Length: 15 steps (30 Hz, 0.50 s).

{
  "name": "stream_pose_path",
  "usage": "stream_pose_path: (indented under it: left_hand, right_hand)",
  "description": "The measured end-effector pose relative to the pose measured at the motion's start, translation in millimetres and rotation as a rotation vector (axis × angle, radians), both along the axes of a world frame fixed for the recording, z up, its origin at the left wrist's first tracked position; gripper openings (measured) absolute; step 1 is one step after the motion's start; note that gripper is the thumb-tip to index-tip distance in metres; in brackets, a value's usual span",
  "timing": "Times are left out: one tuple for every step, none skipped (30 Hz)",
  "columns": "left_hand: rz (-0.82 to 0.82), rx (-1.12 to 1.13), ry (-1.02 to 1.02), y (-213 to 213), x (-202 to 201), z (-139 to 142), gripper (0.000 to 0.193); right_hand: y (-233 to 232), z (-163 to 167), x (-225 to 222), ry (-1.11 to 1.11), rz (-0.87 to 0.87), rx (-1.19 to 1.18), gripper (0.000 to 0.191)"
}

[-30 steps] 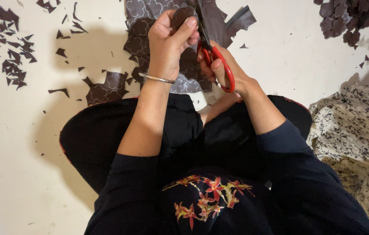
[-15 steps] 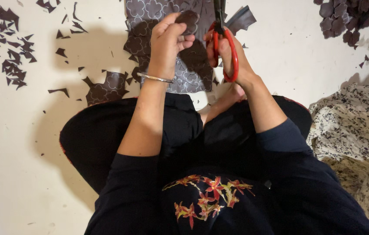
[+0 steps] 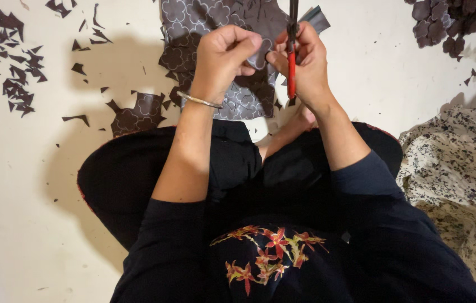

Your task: The person sits on the floor and uses red-handled scissors to cut cloud-shaped pieces from a dark brown patterned sheet. The person holds the sheet with the left hand and cuts along the outlines with the right hand, producing multiple small shapes that accumulate on the floor.

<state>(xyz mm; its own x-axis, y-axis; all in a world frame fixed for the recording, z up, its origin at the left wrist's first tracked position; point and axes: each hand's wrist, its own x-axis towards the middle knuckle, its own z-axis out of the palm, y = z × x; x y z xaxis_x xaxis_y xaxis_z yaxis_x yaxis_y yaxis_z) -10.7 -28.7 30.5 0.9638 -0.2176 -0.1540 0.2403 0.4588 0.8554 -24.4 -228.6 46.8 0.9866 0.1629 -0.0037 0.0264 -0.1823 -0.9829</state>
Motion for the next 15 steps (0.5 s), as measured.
stream_pose_path:
  left_hand:
    - [0.001, -0.019, 0.072, -1, 1, 1, 0.021]
    - [0.001, -0.039, 0.145, -2, 1, 3, 0.024]
    - [-0.009, -0.074, 0.183, -2, 1, 4, 0.025]
    - [-0.019, -0.109, 0.221, -2, -1, 4, 0.025]
    - [-0.030, -0.144, 0.259, -3, -1, 4, 0.026]
    - [-0.038, -0.130, 0.185, -3, -2, 4, 0.020]
    - [-0.045, -0.116, 0.111, -4, -2, 3, 0.019]
    - [-0.054, -0.102, 0.038, -5, -2, 1, 0.022]
    - [-0.032, -0.107, 0.034, -6, -2, -1, 0.022]
    - [-0.010, -0.113, 0.031, -7, -2, -3, 0.021]
    - [0.013, -0.118, 0.026, -8, -1, -4, 0.021]
    - [0.041, -0.127, 0.029, -8, 0, -5, 0.021]
    - [0.067, -0.137, 0.033, -7, 1, -6, 0.021]
    - [0.092, -0.147, 0.036, -6, 2, -5, 0.022]
    - [0.094, -0.159, 0.044, -4, 2, -6, 0.023]
  right_hand:
    - [0, 0, 1, -0.001, -0.007, 0.009, 0.032]
    - [0, 0, 1, -0.002, -0.015, 0.016, 0.033]
    - [0, 0, 1, 0.002, -0.022, 0.025, 0.033]
    - [0, -1, 1, 0.007, -0.029, 0.034, 0.032]
    - [0, -1, 1, 0.012, -0.036, 0.042, 0.032]
    - [0, -2, 2, 0.021, -0.039, 0.054, 0.031]
    - [0, -3, 3, 0.030, -0.042, 0.066, 0.031]
    - [0, -3, 3, 0.040, -0.045, 0.078, 0.030]
    - [0, -3, 3, 0.035, -0.037, 0.064, 0.029]
    - [-1, -3, 3, 0.030, -0.030, 0.051, 0.029]
    - [-1, -2, 4, 0.024, -0.021, 0.038, 0.029]
    - [-2, 0, 4, 0.056, 0.004, 0.020, 0.027]
    - [-3, 1, 4, 0.089, 0.027, 0.003, 0.027]
    - [-4, 3, 4, 0.120, 0.050, -0.015, 0.029]
    - [-5, 4, 3, 0.156, 0.070, -0.024, 0.030]
